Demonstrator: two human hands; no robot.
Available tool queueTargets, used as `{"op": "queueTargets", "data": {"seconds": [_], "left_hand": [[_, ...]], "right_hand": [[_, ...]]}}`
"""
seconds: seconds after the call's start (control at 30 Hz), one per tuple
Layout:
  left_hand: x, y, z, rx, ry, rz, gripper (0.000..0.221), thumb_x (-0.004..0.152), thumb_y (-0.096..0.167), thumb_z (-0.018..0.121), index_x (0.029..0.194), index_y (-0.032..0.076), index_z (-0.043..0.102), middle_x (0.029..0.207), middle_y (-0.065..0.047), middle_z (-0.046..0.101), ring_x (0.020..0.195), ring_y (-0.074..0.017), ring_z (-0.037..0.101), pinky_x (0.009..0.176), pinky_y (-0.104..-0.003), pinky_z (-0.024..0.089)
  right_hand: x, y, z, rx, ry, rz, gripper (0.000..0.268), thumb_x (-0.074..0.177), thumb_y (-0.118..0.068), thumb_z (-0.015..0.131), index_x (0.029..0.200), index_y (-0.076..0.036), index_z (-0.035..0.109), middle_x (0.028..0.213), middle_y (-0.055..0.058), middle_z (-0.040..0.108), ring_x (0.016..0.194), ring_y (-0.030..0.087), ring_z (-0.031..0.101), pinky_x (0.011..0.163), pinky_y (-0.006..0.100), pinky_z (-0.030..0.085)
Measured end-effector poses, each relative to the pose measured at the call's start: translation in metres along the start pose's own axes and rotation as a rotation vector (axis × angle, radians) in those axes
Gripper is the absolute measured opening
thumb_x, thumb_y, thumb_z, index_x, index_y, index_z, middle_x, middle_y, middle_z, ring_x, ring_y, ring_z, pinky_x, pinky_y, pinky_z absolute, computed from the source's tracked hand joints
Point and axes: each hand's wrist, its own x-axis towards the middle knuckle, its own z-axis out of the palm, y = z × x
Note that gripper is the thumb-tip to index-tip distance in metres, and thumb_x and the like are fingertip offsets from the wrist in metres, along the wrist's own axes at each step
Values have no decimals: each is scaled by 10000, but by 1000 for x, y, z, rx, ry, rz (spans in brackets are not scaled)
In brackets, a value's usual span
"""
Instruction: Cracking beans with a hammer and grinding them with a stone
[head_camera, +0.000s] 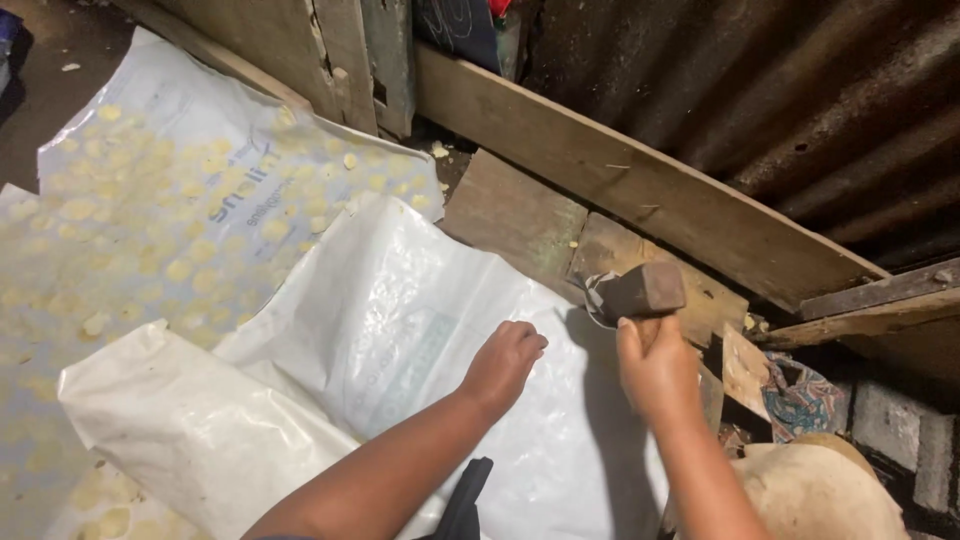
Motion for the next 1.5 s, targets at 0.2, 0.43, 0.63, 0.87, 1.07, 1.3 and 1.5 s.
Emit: {"op": "queueTargets", "data": {"seconds": [0.2, 0.43, 0.63, 0.87, 1.07, 1.3, 1.5], "left_hand": [[-9, -1, -8, 34, 10, 59, 145, 1013, 275, 625, 1063, 144, 659, 959, -12, 595, 918, -164, 606, 815, -282, 518], [-16, 4, -23, -15, 25, 31, 131, 1021, 123, 590, 1105, 113, 690, 1070, -57, 643, 1090, -217, 628, 917, -296, 535], [10, 16, 11, -64, 45, 47, 249, 1017, 140, 590, 1263, 178, 575, 984, -22, 620, 983, -226, 621, 900, -357, 522], [24, 30, 21, -179, 62, -50, 548, 894, 106, 720, 1382, 117, 471, 939, -22, 681, 920, -254, 632, 885, -408, 496], [-11, 28, -1, -226, 301, -182, 280, 929, 89, 562, 1198, 23, 595, 1107, -152, 646, 1032, -327, 594, 917, -444, 469], [-26, 9, -2, -173, 213, 36, 215, 857, 20, 582, 1039, 82, 679, 1088, -56, 626, 1025, -258, 585, 900, -362, 497], [-23, 5, -3, -79, 123, 15, 214, 860, 38, 622, 1048, 84, 712, 1075, -47, 643, 1013, -227, 589, 898, -346, 508]], "right_hand": [[13, 15, 32, -6, -229, 11, 487, 956, -435, 524, 1203, -17, 566, 1102, 335, 712, 1131, 495, 669, 940, 603, 541], [11, 11, 23, -57, -86, -38, 510, 976, -485, 577, 1206, -29, 587, 1049, 334, 714, 1065, 501, 685, 877, 621, 553], [-7, 13, 12, 53, -189, 86, 502, 912, -479, 603, 1129, -27, 603, 1055, 318, 727, 1116, 504, 666, 932, 590, 537], [-44, -8, -57, 347, 146, -176, 200, 996, -150, 551, 1078, 32, 566, 636, 98, 616, 452, 218, 598, 387, 329, 489], [-35, 41, 54, 10, -62, -8, 448, 936, -409, 577, 1134, -7, 572, 902, 243, 738, 823, 439, 710, 750, 508, 552], [-23, 11, 1, -54, -144, -13, 426, 956, -409, 564, 1124, -19, 602, 934, 245, 744, 837, 432, 717, 771, 495, 544], [-36, 34, 55, -115, -96, -2, 449, 965, -381, 573, 1233, -25, 524, 906, 268, 740, 820, 468, 724, 766, 549, 553]]}}
